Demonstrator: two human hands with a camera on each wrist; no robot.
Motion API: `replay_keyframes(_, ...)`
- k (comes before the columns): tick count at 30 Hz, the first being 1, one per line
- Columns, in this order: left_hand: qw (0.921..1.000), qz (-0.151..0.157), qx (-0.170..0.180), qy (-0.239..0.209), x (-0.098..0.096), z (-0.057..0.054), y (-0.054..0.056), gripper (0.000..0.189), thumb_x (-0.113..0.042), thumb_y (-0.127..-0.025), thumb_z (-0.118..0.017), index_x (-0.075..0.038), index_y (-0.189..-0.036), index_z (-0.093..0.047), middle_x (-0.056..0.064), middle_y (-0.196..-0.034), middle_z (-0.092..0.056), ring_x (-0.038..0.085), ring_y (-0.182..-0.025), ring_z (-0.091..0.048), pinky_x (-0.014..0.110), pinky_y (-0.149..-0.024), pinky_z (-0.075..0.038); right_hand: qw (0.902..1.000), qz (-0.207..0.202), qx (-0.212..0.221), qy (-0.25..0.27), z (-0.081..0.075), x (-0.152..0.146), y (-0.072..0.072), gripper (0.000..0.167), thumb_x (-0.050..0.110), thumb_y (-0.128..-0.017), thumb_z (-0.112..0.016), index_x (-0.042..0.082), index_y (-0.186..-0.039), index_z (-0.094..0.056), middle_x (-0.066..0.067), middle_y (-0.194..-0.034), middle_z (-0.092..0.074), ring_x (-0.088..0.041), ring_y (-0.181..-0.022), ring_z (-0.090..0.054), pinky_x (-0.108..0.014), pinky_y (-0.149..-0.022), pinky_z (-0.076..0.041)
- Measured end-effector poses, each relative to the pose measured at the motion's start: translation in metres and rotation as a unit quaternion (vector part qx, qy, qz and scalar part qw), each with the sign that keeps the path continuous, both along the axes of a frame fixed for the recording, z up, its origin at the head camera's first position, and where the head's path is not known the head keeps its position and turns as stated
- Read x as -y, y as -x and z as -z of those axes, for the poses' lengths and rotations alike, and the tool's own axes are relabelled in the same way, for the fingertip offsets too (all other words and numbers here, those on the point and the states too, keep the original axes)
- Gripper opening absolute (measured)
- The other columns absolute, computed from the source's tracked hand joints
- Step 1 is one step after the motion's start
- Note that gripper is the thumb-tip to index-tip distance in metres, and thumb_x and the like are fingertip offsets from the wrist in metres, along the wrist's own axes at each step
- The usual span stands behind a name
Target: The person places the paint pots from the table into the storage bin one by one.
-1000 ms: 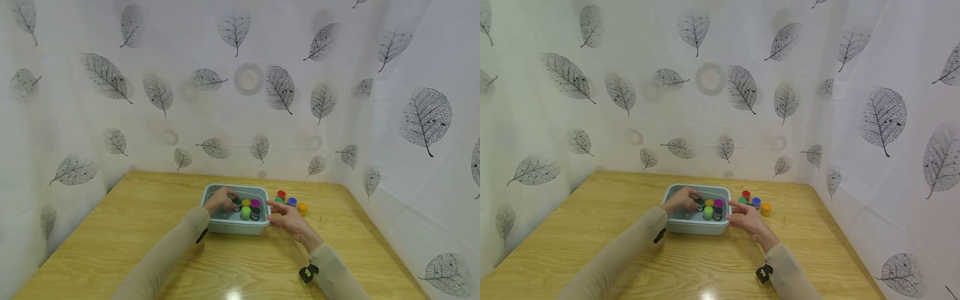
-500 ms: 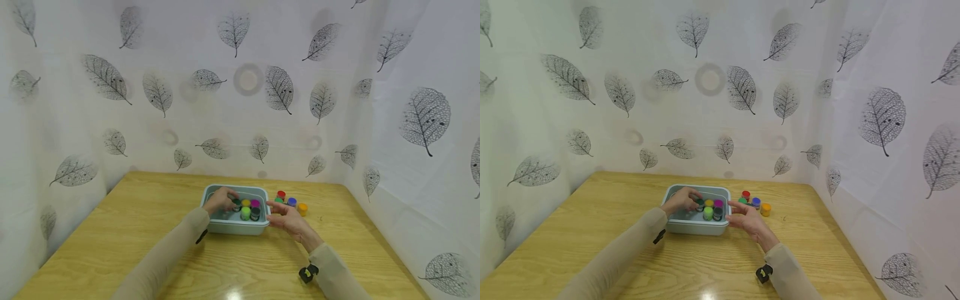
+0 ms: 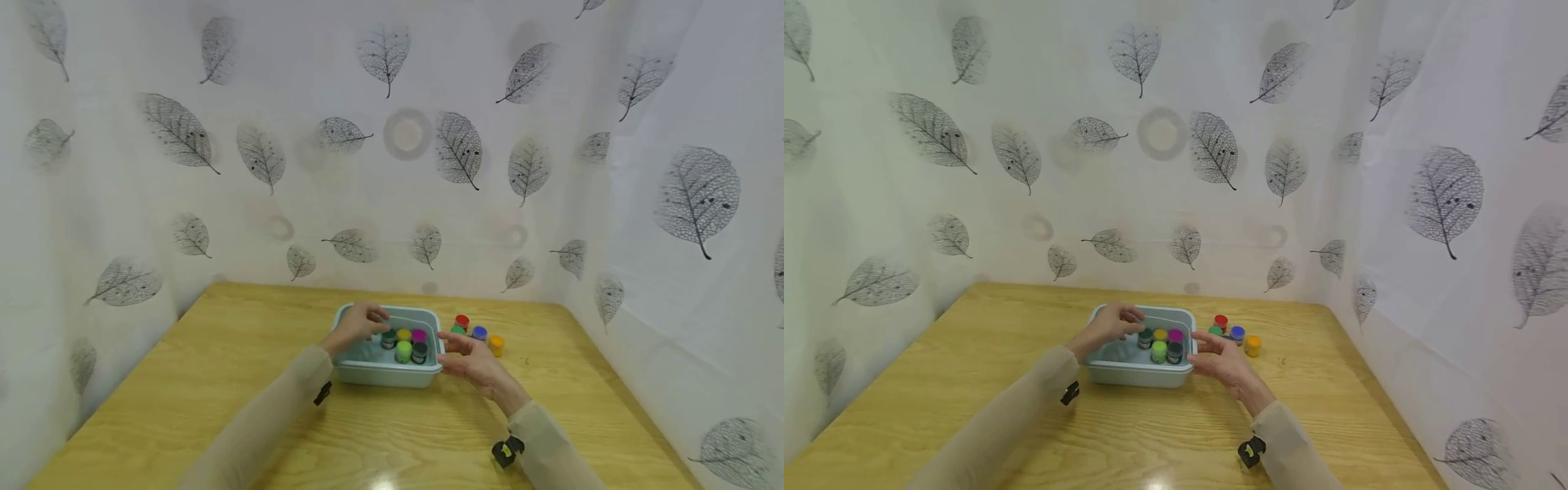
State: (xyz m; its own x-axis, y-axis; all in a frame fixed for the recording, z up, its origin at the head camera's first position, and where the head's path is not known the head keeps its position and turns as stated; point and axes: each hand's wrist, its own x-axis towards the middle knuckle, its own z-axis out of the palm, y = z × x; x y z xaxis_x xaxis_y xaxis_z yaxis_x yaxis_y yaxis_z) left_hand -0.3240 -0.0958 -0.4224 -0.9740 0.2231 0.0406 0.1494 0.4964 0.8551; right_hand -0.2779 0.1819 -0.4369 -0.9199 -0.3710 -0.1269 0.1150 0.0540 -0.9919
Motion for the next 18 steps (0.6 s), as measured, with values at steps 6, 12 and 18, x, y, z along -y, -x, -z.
replay_keyframes(6, 0.9997, 0.006, -0.022, -0.004, 0.0, -0.004, -0.007, 0.018, -0.017, -0.091, -0.07, -0.006, -0.106, -0.071, 0.009, -0.096, -0.071, 0.031, -0.08, -0.064, 0.039, -0.065, -0.059, 0.9999, 0.01, -0.01, -0.005, -0.003, -0.002, -0.003, 0.065, 0.005, -0.091, -0.069, -0.002, -0.148, -0.038, -0.023, -0.124, -0.051, -0.015, -0.091, -0.066, -0.04, -0.092, -0.058)
replay_keyframes(12, 0.9984, 0.001, -0.057, 0.001, 0.009, -0.008, -0.019, 0.01, -0.019, -0.091, -0.07, -0.012, -0.097, -0.072, 0.003, -0.092, -0.068, 0.032, -0.087, -0.065, 0.028, -0.065, -0.055, 0.9992, 0.028, -0.019, -0.019, -0.004, 0.002, -0.007, 0.062, 0.004, -0.09, -0.069, -0.002, -0.145, -0.041, -0.026, -0.127, -0.05, -0.016, -0.093, -0.066, -0.037, -0.09, -0.059)
replay_keyframes(18, 0.9983, -0.003, -0.057, -0.006, 0.024, -0.01, -0.029, 0.012, -0.022, -0.091, -0.071, -0.013, -0.099, -0.071, 0.005, -0.089, -0.068, 0.037, -0.091, -0.064, 0.029, -0.067, -0.053, 0.9968, 0.058, -0.042, -0.036, -0.006, 0.004, -0.009, 0.054, 0.003, -0.091, -0.068, -0.004, -0.14, -0.048, -0.027, -0.131, -0.048, -0.016, -0.097, -0.064, -0.035, -0.087, -0.06)
